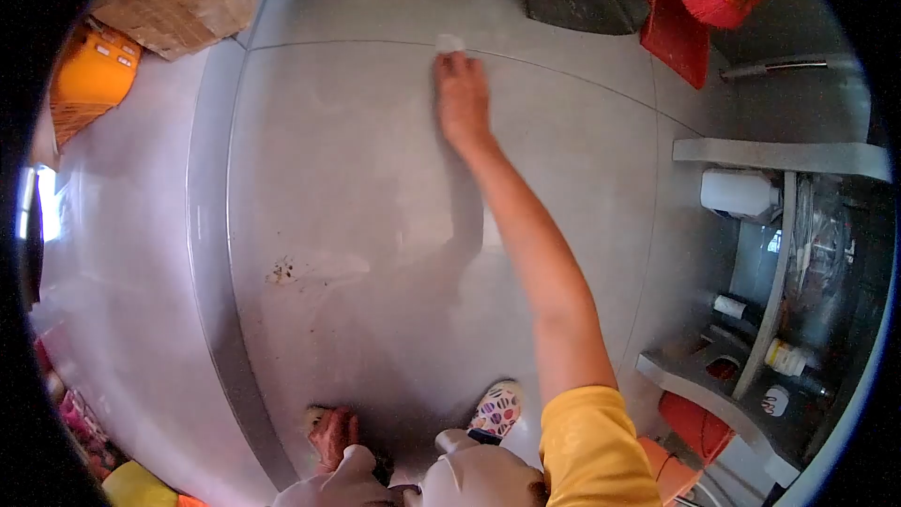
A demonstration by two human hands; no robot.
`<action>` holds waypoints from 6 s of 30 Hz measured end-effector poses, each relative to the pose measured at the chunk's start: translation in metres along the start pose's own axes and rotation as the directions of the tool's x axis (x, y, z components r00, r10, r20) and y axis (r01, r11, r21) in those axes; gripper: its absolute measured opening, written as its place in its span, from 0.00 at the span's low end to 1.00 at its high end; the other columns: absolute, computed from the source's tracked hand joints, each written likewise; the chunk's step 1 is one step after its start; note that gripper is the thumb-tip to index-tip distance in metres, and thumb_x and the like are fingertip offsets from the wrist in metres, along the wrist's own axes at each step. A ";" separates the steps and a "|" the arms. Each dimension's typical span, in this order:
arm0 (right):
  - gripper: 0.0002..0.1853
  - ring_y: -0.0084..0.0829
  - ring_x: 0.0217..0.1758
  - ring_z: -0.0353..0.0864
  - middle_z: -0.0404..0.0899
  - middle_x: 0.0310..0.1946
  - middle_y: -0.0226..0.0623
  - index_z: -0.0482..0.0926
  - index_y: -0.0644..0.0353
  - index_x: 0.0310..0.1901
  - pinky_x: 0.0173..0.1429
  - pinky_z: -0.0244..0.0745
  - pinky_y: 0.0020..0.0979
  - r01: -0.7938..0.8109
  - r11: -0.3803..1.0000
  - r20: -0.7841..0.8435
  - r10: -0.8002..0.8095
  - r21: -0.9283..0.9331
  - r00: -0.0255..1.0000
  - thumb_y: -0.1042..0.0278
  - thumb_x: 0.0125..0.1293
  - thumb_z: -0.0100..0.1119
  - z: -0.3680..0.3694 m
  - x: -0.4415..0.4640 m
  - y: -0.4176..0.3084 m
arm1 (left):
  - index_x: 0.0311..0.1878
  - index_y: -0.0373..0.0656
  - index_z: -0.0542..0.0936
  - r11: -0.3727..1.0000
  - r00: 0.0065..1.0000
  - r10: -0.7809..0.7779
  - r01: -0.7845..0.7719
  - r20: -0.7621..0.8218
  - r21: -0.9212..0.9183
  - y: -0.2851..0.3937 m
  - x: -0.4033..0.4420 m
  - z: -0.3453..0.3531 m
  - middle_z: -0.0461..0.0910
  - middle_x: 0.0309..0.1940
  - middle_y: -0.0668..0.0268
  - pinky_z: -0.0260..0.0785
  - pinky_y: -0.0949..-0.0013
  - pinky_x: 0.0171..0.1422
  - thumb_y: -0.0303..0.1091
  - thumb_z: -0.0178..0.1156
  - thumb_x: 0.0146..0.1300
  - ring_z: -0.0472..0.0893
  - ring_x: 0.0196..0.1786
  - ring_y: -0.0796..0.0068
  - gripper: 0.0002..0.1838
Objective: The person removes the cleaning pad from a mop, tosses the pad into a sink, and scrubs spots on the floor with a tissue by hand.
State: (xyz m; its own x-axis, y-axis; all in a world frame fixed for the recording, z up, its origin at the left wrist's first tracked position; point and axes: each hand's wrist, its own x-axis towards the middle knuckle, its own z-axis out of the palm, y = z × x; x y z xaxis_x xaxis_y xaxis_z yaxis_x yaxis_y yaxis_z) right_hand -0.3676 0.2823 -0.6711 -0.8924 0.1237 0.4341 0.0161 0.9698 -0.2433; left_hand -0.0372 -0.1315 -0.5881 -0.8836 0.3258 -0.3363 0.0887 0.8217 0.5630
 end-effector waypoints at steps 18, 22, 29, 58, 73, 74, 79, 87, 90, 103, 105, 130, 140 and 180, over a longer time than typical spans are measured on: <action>0.12 0.39 0.44 0.69 0.73 0.40 0.35 0.78 0.55 0.43 0.44 0.67 0.38 0.074 0.980 0.117 -0.097 0.186 0.988 0.76 0.57 0.52 -0.020 -0.029 -0.131 | 0.33 0.49 0.77 0.997 0.999 0.013 -0.011 -0.031 0.083 -0.021 -0.019 0.013 0.76 0.26 0.68 0.69 0.63 0.27 0.36 0.64 0.51 0.78 0.26 0.65 0.07; 0.09 0.42 0.43 0.68 0.68 0.38 0.40 0.72 0.56 0.44 0.45 0.67 0.40 0.024 0.951 0.168 -0.079 0.307 0.983 0.73 0.62 0.50 0.021 -0.041 -0.155 | 0.33 0.49 0.77 0.997 0.997 0.028 -0.022 -0.077 0.078 -0.020 -0.016 0.011 0.76 0.25 0.68 0.69 0.64 0.26 0.36 0.63 0.52 0.78 0.25 0.65 0.07; 0.16 0.40 0.46 0.68 0.70 0.41 0.40 0.73 0.61 0.49 0.48 0.70 0.35 -0.109 0.818 0.627 -0.338 0.564 0.702 0.76 0.58 0.50 -0.013 -0.097 -0.239 | 0.33 0.49 0.77 1.000 0.999 0.011 -0.011 -0.051 0.003 -0.025 -0.019 0.013 0.75 0.26 0.68 0.69 0.64 0.26 0.35 0.63 0.53 0.78 0.25 0.65 0.06; 0.10 0.40 0.44 0.73 0.72 0.36 0.40 0.76 0.62 0.32 0.44 0.77 0.34 0.141 0.821 0.303 -0.357 0.554 0.884 0.81 0.43 0.55 0.013 -0.047 -0.285 | 0.33 0.47 0.78 0.998 0.997 0.036 -0.040 -0.075 -0.055 -0.026 -0.019 0.009 0.75 0.26 0.66 0.70 0.65 0.27 0.33 0.62 0.54 0.78 0.26 0.64 0.04; 0.03 0.36 0.39 0.75 0.74 0.33 0.34 0.77 0.62 0.28 0.38 0.75 0.32 0.135 0.603 0.207 -0.462 0.787 0.862 0.77 0.49 0.56 -0.045 -0.119 -0.293 | 0.31 0.47 0.78 0.995 0.995 0.044 -0.052 -0.094 -0.080 -0.030 -0.023 0.012 0.75 0.26 0.66 0.71 0.63 0.28 0.33 0.62 0.54 0.78 0.27 0.63 0.03; 0.04 0.36 0.36 0.75 0.74 0.32 0.35 0.77 0.62 0.28 0.36 0.73 0.33 0.052 0.607 0.249 -0.401 0.793 0.881 0.79 0.49 0.56 -0.053 -0.111 -0.289 | 0.30 0.47 0.78 0.995 0.995 0.037 -0.045 -0.090 -0.092 -0.030 -0.023 0.012 0.75 0.25 0.66 0.71 0.63 0.29 0.32 0.62 0.54 0.78 0.27 0.63 0.03; 0.07 0.41 0.32 0.75 0.74 0.30 0.37 0.76 0.61 0.31 0.35 0.72 0.37 -0.058 0.641 0.296 -0.271 0.766 0.916 0.82 0.49 0.54 -0.052 -0.111 -0.287 | 0.30 0.46 0.77 0.993 0.989 0.066 -0.078 -0.134 -0.085 -0.028 -0.021 0.012 0.75 0.26 0.64 0.71 0.63 0.30 0.32 0.62 0.53 0.78 0.27 0.61 0.04; 0.07 0.52 0.35 0.75 0.73 0.32 0.44 0.72 0.62 0.32 0.36 0.71 0.46 -0.338 0.549 0.402 0.005 0.764 0.916 0.80 0.48 0.53 -0.015 -0.122 -0.348 | 0.32 0.47 0.77 0.997 0.991 0.061 -0.067 -0.120 -0.043 -0.031 -0.024 0.018 0.75 0.27 0.65 0.70 0.62 0.28 0.35 0.62 0.54 0.78 0.26 0.61 0.05; 0.07 0.51 0.35 0.76 0.73 0.32 0.46 0.71 0.63 0.31 0.36 0.72 0.46 -0.268 0.579 0.468 -0.226 0.770 0.854 0.79 0.48 0.55 -0.021 -0.157 -0.355 | 0.32 0.47 0.77 0.995 0.987 0.071 -0.080 -0.146 -0.055 -0.028 -0.019 0.017 0.75 0.27 0.65 0.70 0.63 0.28 0.35 0.62 0.54 0.78 0.26 0.61 0.05; 0.03 0.31 0.38 0.74 0.69 0.32 0.32 0.74 0.58 0.28 0.28 0.72 0.34 0.265 0.643 0.202 -0.557 0.718 0.805 0.74 0.49 0.54 -0.070 -0.170 -0.321 | 0.34 0.46 0.78 0.992 0.989 0.055 -0.070 -0.140 -0.106 -0.031 -0.021 0.014 0.77 0.27 0.63 0.71 0.61 0.30 0.34 0.63 0.53 0.78 0.27 0.59 0.07; 0.03 0.30 0.41 0.73 0.70 0.34 0.32 0.75 0.58 0.28 0.30 0.72 0.32 0.387 0.624 0.228 -0.680 0.679 0.697 0.72 0.50 0.54 -0.072 -0.195 -0.343 | 0.34 0.46 0.77 0.993 0.984 0.092 -0.103 -0.151 -0.065 -0.031 -0.021 0.013 0.76 0.26 0.64 0.71 0.63 0.29 0.34 0.62 0.54 0.78 0.26 0.62 0.06; 0.04 0.30 0.38 0.73 0.69 0.32 0.29 0.74 0.54 0.22 0.34 0.74 0.30 0.604 0.412 0.055 -0.853 0.682 0.519 0.65 0.49 0.54 -0.057 -0.260 -0.352 | 0.34 0.46 0.78 0.990 0.980 0.111 -0.124 -0.163 -0.072 -0.038 -0.024 0.022 0.77 0.28 0.65 0.70 0.64 0.28 0.34 0.61 0.55 0.78 0.26 0.62 0.05; 0.03 0.32 0.35 0.74 0.68 0.31 0.33 0.75 0.58 0.24 0.31 0.78 0.28 0.461 0.721 0.182 -0.619 0.517 0.764 0.70 0.48 0.55 -0.043 -0.182 -0.307 | 0.33 0.46 0.78 0.989 0.989 0.053 -0.071 -0.134 -0.127 -0.030 -0.020 0.015 0.77 0.26 0.64 0.70 0.63 0.30 0.32 0.62 0.53 0.78 0.27 0.61 0.04; 0.11 0.29 0.35 0.74 0.73 0.34 0.29 0.78 0.52 0.37 0.32 0.75 0.29 0.431 0.686 0.255 -0.661 0.586 0.705 0.71 0.49 0.58 -0.135 -0.212 -0.182 | 0.32 0.48 0.78 0.995 0.985 0.062 -0.073 -0.162 -0.066 -0.024 -0.017 0.015 0.76 0.25 0.68 0.69 0.64 0.27 0.33 0.62 0.54 0.78 0.25 0.65 0.03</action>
State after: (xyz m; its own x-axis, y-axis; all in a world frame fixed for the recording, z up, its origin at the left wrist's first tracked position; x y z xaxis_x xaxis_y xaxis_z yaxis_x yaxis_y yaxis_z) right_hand -0.1203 0.1075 -0.6022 -0.7551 -0.6079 0.2455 -0.6381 0.5954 -0.4881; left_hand -0.0173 -0.1503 -0.6071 -0.9393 0.2959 -0.1738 0.1229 0.7630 0.6347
